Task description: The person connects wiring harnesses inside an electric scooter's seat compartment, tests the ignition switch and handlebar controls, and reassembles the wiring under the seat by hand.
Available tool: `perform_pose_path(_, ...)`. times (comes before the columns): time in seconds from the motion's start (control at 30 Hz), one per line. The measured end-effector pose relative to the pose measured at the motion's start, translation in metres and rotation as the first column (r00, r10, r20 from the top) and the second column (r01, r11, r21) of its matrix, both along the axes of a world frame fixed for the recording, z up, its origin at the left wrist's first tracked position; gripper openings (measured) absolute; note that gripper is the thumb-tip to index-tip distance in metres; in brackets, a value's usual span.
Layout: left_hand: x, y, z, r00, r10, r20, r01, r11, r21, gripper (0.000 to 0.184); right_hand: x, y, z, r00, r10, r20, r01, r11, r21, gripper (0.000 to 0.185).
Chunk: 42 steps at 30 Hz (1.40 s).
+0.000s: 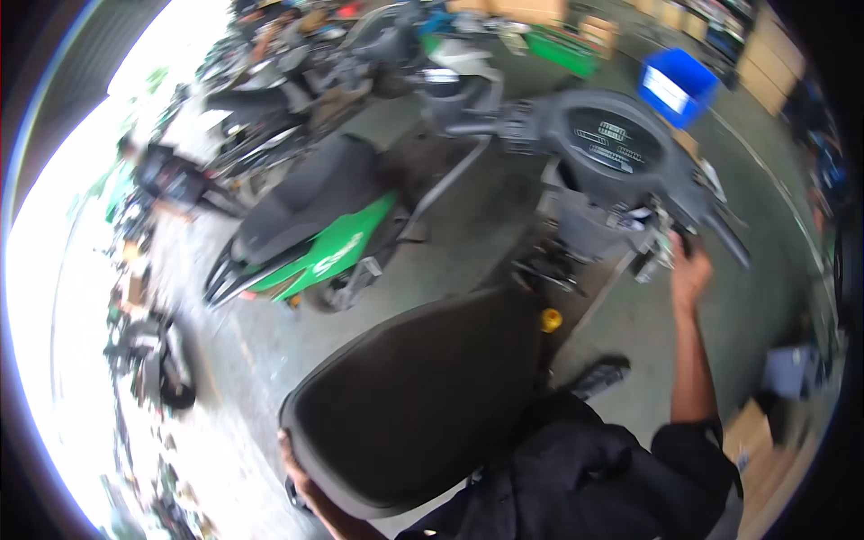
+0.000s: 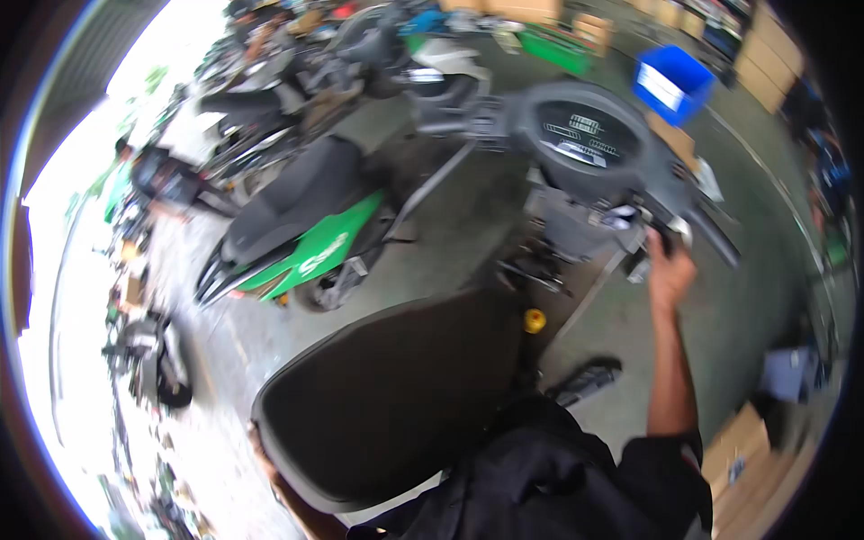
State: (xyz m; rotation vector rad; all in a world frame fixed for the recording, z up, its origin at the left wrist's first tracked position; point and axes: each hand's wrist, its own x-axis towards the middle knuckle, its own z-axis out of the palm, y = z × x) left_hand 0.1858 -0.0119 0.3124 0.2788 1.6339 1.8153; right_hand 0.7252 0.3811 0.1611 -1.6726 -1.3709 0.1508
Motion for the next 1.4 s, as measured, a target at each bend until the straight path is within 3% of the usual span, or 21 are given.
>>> perform_pose_path(0.07, -0.008, -0.013, -0.01, 0.999, 0.013, -0.04, -0.012, 1.0, 0.002, 0.066, 0.015, 0.004, -0.002, 0.993, 0.02, 0.114, -0.017, 1.0, -0.024, 0.037)
perform_pose_path(0.1, -0.016, -0.021, -0.018, 0.997, 0.02, -0.075, -0.021, 1.0, -0.006, 0.064, 0.013, 0.001, 0.011, 0.961, -0.012, 0.275, 0.025, 0.999, -0.045, 0.039)
perform_pose_path(0.13, -0.013, -0.023, -0.012, 0.995, 0.056, -0.083, -0.056, 0.998, 0.003, 0.064, 0.0, -0.003, 0.032, 0.954, -0.011, 0.301, 0.058, 0.987, -0.148, 0.04)
perform_pose_path(0.17, -0.007, -0.018, -0.006, 0.997, 0.065, -0.051, -0.065, 0.998, 0.007, 0.061, -0.004, 0.0, 0.031, 0.954, 0.0, 0.301, 0.044, 0.989, -0.141, 0.04)
perform_pose_path(0.2, -0.004, -0.011, -0.006, 0.998, 0.055, -0.012, -0.055, 0.998, 0.011, 0.061, -0.002, 0.0, 0.03, 0.899, -0.045, 0.436, 0.038, 0.999, 0.024, 0.042)
perform_pose_path(0.23, -0.015, -0.019, -0.019, 0.995, 0.016, -0.098, -0.018, 1.0, -0.023, 0.065, 0.004, 0.0, 0.031, 0.821, -0.127, 0.557, 0.023, 0.982, 0.189, 0.044)
perform_pose_path(0.27, -0.004, -0.009, -0.011, 0.991, 0.024, -0.134, -0.021, 1.0, 0.023, 0.066, 0.001, -0.003, 0.042, 0.756, -0.155, 0.636, 0.127, 0.988, 0.091, 0.052)
perform_pose_path(0.3, -0.009, -0.012, -0.014, 0.999, 0.022, 0.044, -0.025, 0.997, 0.069, 0.066, 0.004, 0.001, 0.038, 0.755, -0.174, 0.632, 0.152, 0.984, 0.089, 0.062)
perform_pose_path(0.33, 0.002, -0.004, -0.006, 0.995, 0.033, 0.093, -0.041, 0.995, 0.087, 0.066, 0.006, 0.004, 0.037, 0.738, -0.195, 0.647, 0.186, 0.979, 0.083, 0.075)
perform_pose_path(0.5, -0.006, 0.008, -0.009, 0.985, -0.08, -0.153, 0.064, 0.992, -0.108, 0.065, 0.003, 0.005, 0.065, 0.788, -0.041, 0.615, 0.047, 0.999, 0.007, 0.105)
perform_pose_path(0.8, -0.007, 0.037, -0.004, 0.958, -0.155, -0.241, 0.094, 0.965, -0.246, 0.066, 0.005, 0.005, 0.07, 0.781, 0.007, 0.625, 0.083, 0.99, -0.115, 0.133)
perform_pose_path(1.1, -0.016, 0.036, 0.002, 0.936, -0.196, -0.293, 0.106, 0.949, -0.296, 0.067, 0.001, 0.008, 0.07, 0.791, 0.003, 0.612, 0.122, 0.979, -0.162, 0.131)
perform_pose_path(1.17, -0.018, 0.032, 0.006, 0.931, -0.205, -0.302, 0.107, 0.945, -0.311, 0.067, 0.0, 0.008, 0.065, 0.77, -0.044, 0.637, 0.078, 0.997, -0.025, 0.128)
perform_pose_path(1.2, -0.018, 0.032, 0.007, 0.928, -0.213, -0.306, 0.112, 0.942, -0.317, 0.067, -0.003, 0.005, 0.062, 0.751, -0.087, 0.654, 0.094, 0.995, 0.024, 0.115)
perform_pose_path(1.23, -0.018, 0.032, 0.009, 0.926, -0.219, -0.308, 0.114, 0.939, -0.325, 0.067, -0.005, -0.001, 0.054, 0.751, -0.074, 0.656, 0.093, 0.996, 0.006, 0.115)
perform_pose_path(1.3, -0.02, 0.029, 0.011, 0.92, -0.234, -0.314, 0.121, 0.932, -0.341, 0.068, -0.007, -0.011, 0.033, 0.926, -0.109, 0.362, 0.034, 0.978, 0.207, 0.095)
perform_pose_path(1.33, -0.021, 0.028, 0.014, 0.916, -0.242, -0.319, 0.124, 0.929, -0.349, 0.068, -0.021, -0.018, 0.025, 0.971, -0.177, 0.159, 0.135, 0.96, 0.246, 0.074)
perform_pose_path(1.37, -0.023, 0.027, 0.016, 0.909, -0.257, -0.329, 0.133, 0.925, -0.356, 0.068, -0.031, -0.017, 0.022, 0.972, -0.18, 0.15, 0.142, 0.962, 0.233, 0.074)
perform_pose_path(1.4, -0.024, 0.027, 0.019, 0.899, -0.277, -0.34, 0.145, 0.919, -0.367, 0.068, -0.039, -0.015, 0.019, 0.89, -0.087, -0.448, 0.115, 0.993, 0.037, 0.064)
